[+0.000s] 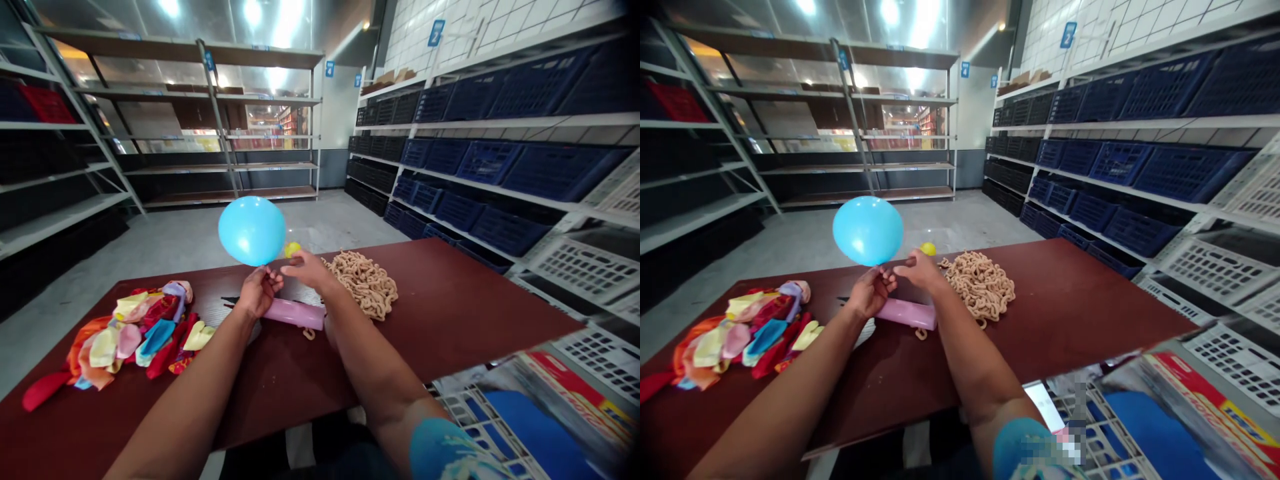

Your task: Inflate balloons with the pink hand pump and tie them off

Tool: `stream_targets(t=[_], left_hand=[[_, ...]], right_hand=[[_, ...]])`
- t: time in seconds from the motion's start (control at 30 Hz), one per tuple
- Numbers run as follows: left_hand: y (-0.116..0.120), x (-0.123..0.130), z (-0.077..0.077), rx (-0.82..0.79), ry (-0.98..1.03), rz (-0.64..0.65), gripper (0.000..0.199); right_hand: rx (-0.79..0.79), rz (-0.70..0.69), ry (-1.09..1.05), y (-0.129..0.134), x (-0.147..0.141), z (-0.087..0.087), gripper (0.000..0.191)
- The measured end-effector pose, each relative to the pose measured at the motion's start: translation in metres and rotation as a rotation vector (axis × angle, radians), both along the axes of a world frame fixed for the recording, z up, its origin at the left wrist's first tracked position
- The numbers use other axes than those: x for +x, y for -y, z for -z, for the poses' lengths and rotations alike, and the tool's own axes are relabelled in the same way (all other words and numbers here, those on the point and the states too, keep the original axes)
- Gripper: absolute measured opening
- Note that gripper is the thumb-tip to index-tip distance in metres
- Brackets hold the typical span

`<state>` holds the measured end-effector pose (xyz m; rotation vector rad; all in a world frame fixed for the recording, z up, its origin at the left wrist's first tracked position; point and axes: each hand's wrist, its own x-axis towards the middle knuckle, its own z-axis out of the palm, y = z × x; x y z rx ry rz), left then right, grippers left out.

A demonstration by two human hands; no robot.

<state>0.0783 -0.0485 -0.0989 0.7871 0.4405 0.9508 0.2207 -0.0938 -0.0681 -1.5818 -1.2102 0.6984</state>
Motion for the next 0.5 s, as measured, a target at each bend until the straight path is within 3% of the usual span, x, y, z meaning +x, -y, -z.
stream_targets(t=[0.1, 0.2, 0.33, 0.5], left_hand=[[0.001, -0.002, 0.000, -0.010, 0.033, 0.014, 0.014], [0.002, -0.003, 0.001, -0.004, 0.041, 0.010, 0.015], [0.002, -0.003, 0.001, -0.002, 0.021, -0.002, 0.016], [0.002, -0.004, 0.002, -0.015, 0.052, 0.027, 0.016]], right_hand=[[-0.082, -0.026, 0.431, 0.014, 0.033, -0.019, 0.022], [-0.241, 0.109, 0.649, 0.032, 0.065, -0.030, 0.023], [-0.414, 0.194, 0.761, 0.053, 0.087, -0.020, 0.026], [-0.450, 0.150, 0.681, 0.066, 0.087, 0.001, 0.025]])
